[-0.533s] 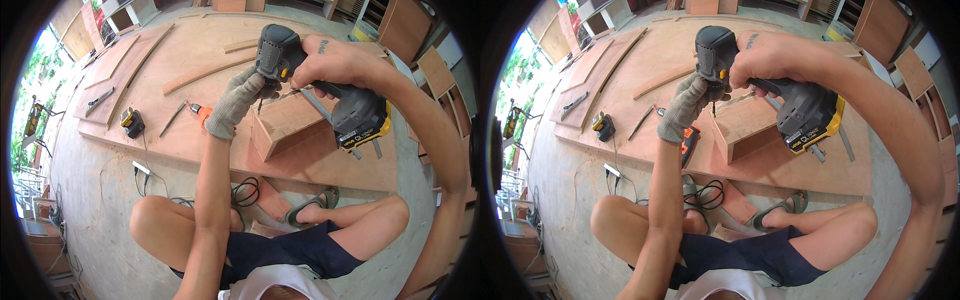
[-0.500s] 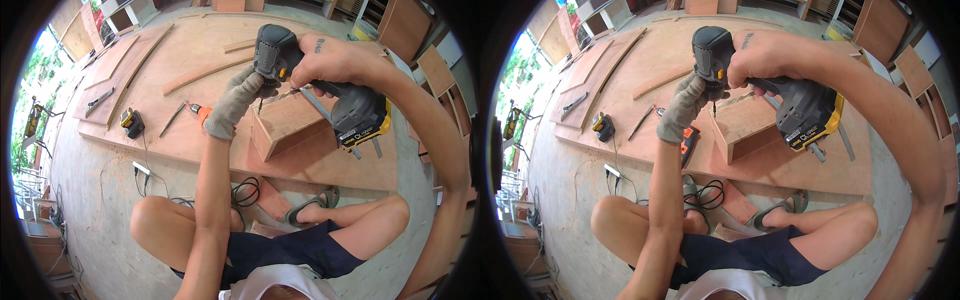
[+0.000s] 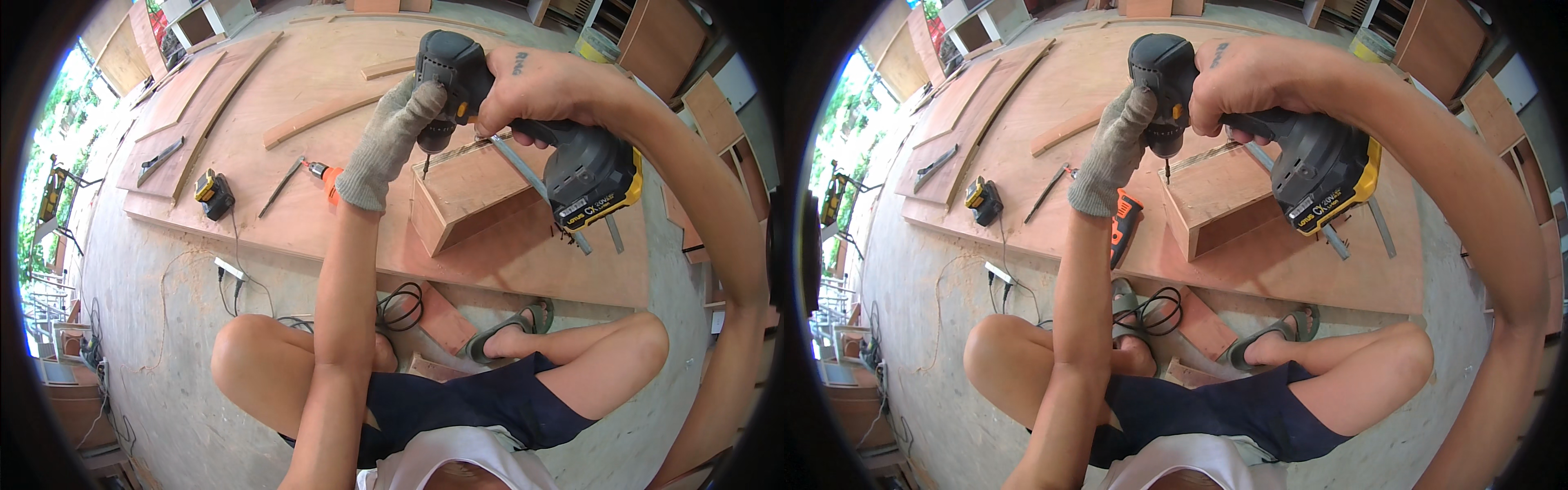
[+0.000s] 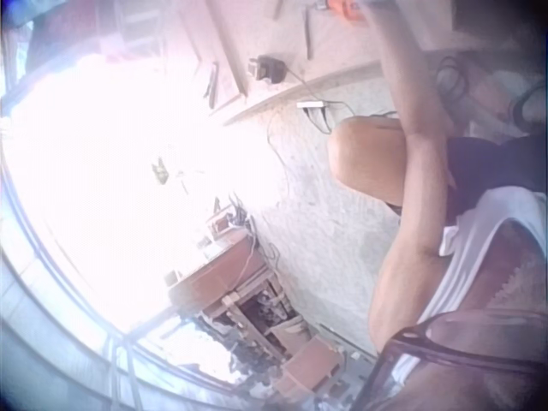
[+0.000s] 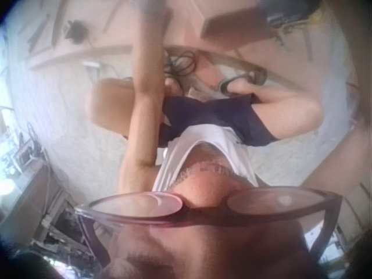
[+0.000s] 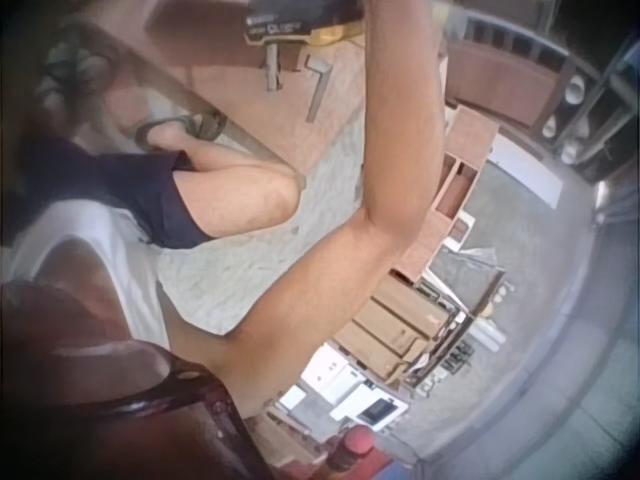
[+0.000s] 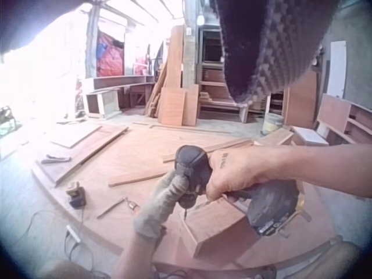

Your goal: The person assembles a small wooden box by hammering nails into the corners and using power drills to drive screws. They work on the floor, alternating between a hammer and two different cordless drills to secure the wooden panels together.

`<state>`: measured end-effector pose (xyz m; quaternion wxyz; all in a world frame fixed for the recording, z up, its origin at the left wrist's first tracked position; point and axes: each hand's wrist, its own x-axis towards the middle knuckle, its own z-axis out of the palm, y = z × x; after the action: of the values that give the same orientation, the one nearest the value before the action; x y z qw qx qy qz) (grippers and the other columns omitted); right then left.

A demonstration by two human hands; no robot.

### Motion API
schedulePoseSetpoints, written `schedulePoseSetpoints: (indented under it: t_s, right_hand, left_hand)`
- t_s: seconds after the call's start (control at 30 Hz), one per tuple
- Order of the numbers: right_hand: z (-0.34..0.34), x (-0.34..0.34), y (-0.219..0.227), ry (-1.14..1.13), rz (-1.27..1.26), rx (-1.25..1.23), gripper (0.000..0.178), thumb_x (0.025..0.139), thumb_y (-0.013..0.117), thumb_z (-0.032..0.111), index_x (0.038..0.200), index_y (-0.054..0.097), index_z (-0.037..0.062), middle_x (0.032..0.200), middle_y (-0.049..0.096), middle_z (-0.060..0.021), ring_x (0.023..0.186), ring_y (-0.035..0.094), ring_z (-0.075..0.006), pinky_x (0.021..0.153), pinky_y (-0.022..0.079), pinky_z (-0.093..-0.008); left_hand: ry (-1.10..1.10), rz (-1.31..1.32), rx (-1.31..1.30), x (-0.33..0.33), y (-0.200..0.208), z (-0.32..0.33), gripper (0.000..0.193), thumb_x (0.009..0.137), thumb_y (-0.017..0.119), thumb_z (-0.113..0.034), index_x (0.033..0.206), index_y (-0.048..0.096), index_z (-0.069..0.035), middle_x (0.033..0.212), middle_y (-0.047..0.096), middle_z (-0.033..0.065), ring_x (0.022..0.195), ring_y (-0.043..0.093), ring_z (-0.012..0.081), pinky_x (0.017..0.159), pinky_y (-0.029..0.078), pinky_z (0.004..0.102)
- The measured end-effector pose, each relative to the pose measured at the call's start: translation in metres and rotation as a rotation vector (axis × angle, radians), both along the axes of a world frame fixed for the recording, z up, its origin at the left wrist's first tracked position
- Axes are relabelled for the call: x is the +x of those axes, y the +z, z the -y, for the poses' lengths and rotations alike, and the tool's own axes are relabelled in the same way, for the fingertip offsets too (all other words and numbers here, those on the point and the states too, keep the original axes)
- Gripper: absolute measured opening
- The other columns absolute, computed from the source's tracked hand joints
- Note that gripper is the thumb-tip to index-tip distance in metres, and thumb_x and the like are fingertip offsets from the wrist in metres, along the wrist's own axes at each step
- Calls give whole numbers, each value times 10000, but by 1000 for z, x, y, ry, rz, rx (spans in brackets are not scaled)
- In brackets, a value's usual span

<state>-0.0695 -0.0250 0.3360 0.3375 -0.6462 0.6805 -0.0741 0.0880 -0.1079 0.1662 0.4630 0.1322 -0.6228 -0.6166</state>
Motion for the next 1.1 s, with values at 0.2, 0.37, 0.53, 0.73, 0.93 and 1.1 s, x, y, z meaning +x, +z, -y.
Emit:
schedulePoseSetpoints:
  t_s: [0.2,0.37,0.53,0.73,0.93,1.1]
  right_hand:
    - [5,1,-1,7,0,9,408,699,742,123,1027,577,-53,709,601,-80,535,589,-140,450,485,-306]
    - [7,0,-6,-7,23,-8,350,670,711,71,972,578,-43,699,597,-100,542,601,-157,462,501,-320]
    - [6,-6,-12,-56,59,79,403,688,736,101,1032,568,-26,701,607,-101,551,607,-157,468,501,-329]
    - [-6,-18,-10,-89,73,0,416,696,751,138,1036,571,-19,752,628,-101,565,607,-156,465,495,-325]
    - [0,-21,-10,-76,62,-14,436,693,753,144,1052,573,-24,777,634,-101,574,606,-147,474,510,-316]
    - [1,-17,-10,-52,76,-43,439,703,745,152,1072,580,-21,782,630,-91,575,605,-135,471,510,-307]
  left_hand:
    - [3,-3,-28,0,0,1,671,952,618,-655,1227,634,-43,997,659,33,815,576,114,695,481,278]
    - [6,46,-42,3,-7,5,735,930,598,-704,1263,624,-49,1067,668,45,878,623,134,716,527,296]
    - [38,42,43,-5,-18,-5,662,960,637,-624,1259,635,-34,1052,681,49,951,610,138,838,506,297]
    - [42,78,-37,-6,6,-13,653,955,669,-597,1259,624,-21,1029,676,42,903,606,119,793,517,290]
    - [18,55,-23,-9,7,-5,609,970,668,-566,1245,634,-23,991,676,28,862,594,97,746,501,263]
    - [49,54,-57,-7,7,-1,632,959,666,-594,1218,643,-18,984,672,27,872,594,100,754,502,263]
